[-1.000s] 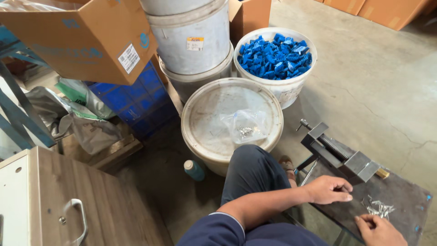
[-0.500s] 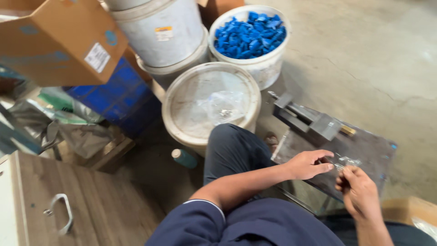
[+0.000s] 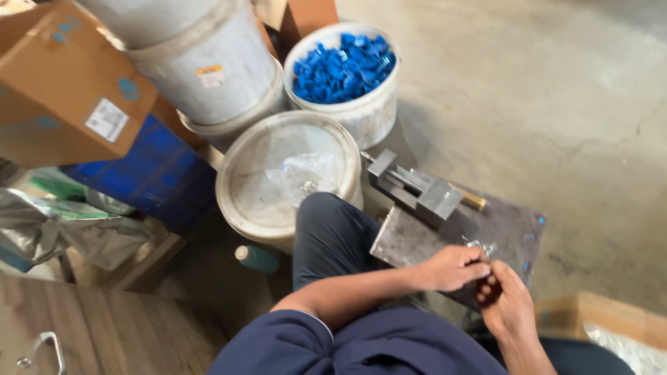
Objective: The person sits cross-legged and uses a bench vise to assemble small metal fasteners. They pick up individual pins and nuts, place them into the vise jaws, and tighten the screw to secure them. The person occasionally adjusts the vise and handles a small wooden block during the process.
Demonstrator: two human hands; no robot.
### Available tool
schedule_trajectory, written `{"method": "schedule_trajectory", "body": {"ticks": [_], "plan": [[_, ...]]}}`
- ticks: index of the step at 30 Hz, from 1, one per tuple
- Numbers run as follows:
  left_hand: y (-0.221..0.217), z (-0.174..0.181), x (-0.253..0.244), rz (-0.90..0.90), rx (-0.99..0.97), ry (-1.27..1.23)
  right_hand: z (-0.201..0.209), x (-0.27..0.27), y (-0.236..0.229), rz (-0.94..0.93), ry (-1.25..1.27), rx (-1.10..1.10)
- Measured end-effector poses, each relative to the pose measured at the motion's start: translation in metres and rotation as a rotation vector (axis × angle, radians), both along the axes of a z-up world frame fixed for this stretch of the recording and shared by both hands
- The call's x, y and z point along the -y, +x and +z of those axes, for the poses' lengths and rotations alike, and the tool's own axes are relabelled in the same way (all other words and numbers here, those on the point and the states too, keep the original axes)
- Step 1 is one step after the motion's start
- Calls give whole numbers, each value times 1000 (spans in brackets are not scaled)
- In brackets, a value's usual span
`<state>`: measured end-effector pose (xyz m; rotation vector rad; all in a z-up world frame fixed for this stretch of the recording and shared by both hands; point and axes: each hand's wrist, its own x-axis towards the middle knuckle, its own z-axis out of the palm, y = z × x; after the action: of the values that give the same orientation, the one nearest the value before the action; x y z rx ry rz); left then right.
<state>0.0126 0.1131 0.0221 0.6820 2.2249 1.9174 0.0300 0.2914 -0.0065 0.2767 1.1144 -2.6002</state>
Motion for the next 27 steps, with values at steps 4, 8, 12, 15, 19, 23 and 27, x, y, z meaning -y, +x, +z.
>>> {"method": "schedule_trajectory", "body": {"ticks": [4,8,12,15,19,23,27], "plan": [[-4,-17,13,-137,278,27,-9,3,1,-10,155,-125],[-6,-27,29,-296,487,159,-6,12,9,-40,505,-338],[0,-15,48,-311,486,178,15,23,27,-35,845,-396],[-1,-3,61,-320,558,201,30,31,32,-50,931,-454],[-21,2,76,-342,601,296,51,51,15,-62,898,-475],[-36,10,93,-276,561,388,76,77,-9,-61,933,-514],[-47,7,115,-277,543,453,103,90,-42,-133,1188,-692]]}}
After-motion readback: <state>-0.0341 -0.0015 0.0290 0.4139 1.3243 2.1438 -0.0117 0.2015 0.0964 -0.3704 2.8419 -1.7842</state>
